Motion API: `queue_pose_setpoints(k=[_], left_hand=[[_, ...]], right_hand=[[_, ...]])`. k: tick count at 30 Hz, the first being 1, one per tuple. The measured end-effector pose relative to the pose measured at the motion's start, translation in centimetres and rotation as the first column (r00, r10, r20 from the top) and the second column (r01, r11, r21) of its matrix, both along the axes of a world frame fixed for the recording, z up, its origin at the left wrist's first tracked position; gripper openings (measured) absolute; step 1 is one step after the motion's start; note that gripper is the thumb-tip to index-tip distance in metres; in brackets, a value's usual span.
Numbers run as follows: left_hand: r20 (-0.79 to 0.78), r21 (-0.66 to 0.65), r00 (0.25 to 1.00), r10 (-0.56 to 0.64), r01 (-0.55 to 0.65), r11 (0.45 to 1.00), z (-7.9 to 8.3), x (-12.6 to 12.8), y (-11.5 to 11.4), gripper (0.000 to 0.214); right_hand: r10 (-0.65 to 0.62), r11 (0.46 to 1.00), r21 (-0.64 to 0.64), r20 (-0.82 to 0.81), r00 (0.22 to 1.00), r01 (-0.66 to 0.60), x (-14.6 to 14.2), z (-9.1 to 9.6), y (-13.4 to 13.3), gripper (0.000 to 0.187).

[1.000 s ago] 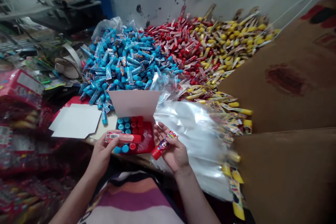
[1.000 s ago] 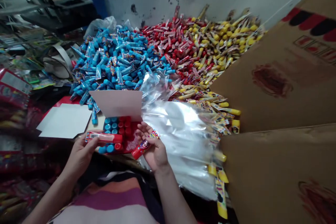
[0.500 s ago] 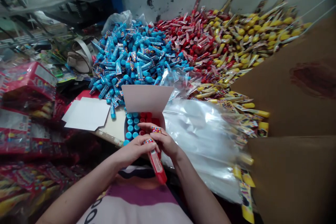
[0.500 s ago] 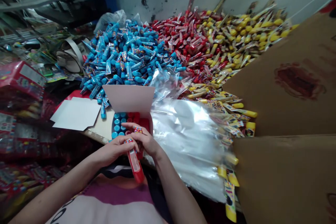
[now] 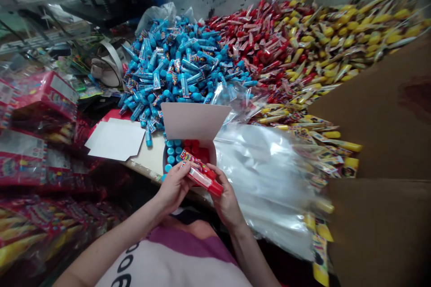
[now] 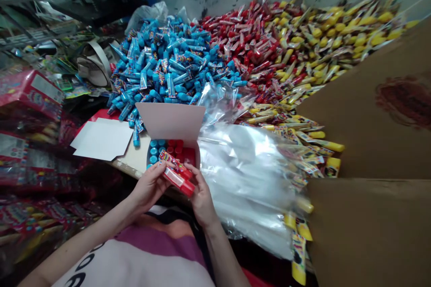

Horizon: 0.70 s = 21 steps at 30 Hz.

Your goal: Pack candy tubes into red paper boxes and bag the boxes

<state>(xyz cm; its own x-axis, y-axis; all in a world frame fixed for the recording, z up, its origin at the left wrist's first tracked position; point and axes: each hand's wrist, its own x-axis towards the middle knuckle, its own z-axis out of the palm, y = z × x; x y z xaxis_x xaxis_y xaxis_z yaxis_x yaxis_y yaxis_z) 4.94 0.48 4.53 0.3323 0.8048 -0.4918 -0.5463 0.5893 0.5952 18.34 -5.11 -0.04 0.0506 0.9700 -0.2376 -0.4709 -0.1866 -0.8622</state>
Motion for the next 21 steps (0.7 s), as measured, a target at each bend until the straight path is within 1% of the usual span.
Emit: queue_pose_setpoints(k=[2, 4, 6, 8, 10, 12, 13, 14, 15, 17, 18, 19, 20, 21], left_hand=[[0.011, -0.022, 1.000, 0.010, -0.010, 1.000, 0.0, 0.2, -0.1, 0.031], [0.031, -0.033, 1.000, 0.005, -0.004, 0.999, 0.1, 0.2, -0.2, 0.029], [0.056, -0.049, 0.998, -0.012, 0.015, 0.999, 0.4, -0.3, -0.1, 0.026], [0.060, -0.055, 0.998, -0.001, 0.005, 0.998, 0.7, -1.4, 0.1, 0.022], [0.025, -0.041, 0.998, 0.061, -0.060, 0.997, 0.8, -3.0, 0.5, 0.017], [-0.031, -0.033, 0.983, 0.180, -0.181, 0.983, 0.6, -4.8, 1.0, 0.013], [-0.061, -0.038, 0.968, 0.244, -0.247, 0.968, 0.5, -5.7, 1.3, 0.013], [-0.089, -0.051, 0.949, 0.303, -0.309, 0.950, 0.3, -6.6, 1.5, 0.015], [-0.115, -0.066, 0.929, 0.353, -0.362, 0.930, 0.2, -7.3, 1.7, 0.018], [-0.150, -0.100, 0.900, 0.409, -0.425, 0.900, 0.0, -8.2, 1.9, 0.025], [-0.157, -0.118, 0.894, 0.420, -0.440, 0.890, 0.0, -8.5, 1.9, 0.028], [-0.159, -0.133, 0.890, 0.428, -0.449, 0.884, 0.1, -8.6, 1.8, 0.031], [-0.156, -0.146, 0.889, 0.430, -0.451, 0.881, 0.2, -8.6, 1.7, 0.032], [-0.149, -0.156, 0.891, 0.429, -0.449, 0.880, 0.3, -8.5, 1.5, 0.033]], right_hand=[[-0.069, 0.998, -0.001, 0.048, 0.996, 0.069, -0.6, -0.1, 0.3, 0.052], [-0.138, 0.990, -0.015, 0.087, 0.987, 0.140, -0.9, -0.1, 0.8, 0.049], [-0.216, 0.975, -0.040, 0.098, 0.971, 0.221, -0.5, 0.0, 1.2, 0.043], [-0.278, 0.958, -0.046, 0.111, 0.954, 0.284, 0.7, 0.1, 1.3, 0.038], [-0.300, 0.952, -0.007, 0.174, 0.938, 0.306, 2.3, 0.0, 1.0, 0.037], [-0.294, 0.955, 0.061, 0.315, 0.903, 0.290, 3.8, -0.4, 0.4, 0.039], [-0.278, 0.960, 0.091, 0.412, 0.868, 0.264, 4.3, -0.6, 0.2, 0.038], [-0.247, 0.969, 0.112, 0.522, 0.816, 0.221, 4.8, -0.9, 0.0, 0.036], [-0.202, 0.979, 0.122, 0.634, 0.747, 0.161, 5.0, -1.1, -0.2, 0.032], [-0.121, 0.991, 0.132, 0.808, 0.577, 0.023, 5.0, -1.5, 0.0, 0.025], [-0.107, 0.988, 0.147, 0.860, 0.499, -0.041, 4.8, -1.6, 0.2, 0.023], [-0.111, 0.981, 0.170, 0.891, 0.439, -0.098, 4.5, -1.6, 0.6, 0.022], [-0.127, 0.969, 0.201, 0.907, 0.402, -0.147, 4.2, -1.6, 0.9, 0.022], [-0.139, 0.954, 0.227, 0.914, 0.382, -0.196, 3.9, -1.6, 1.3, 0.022]])
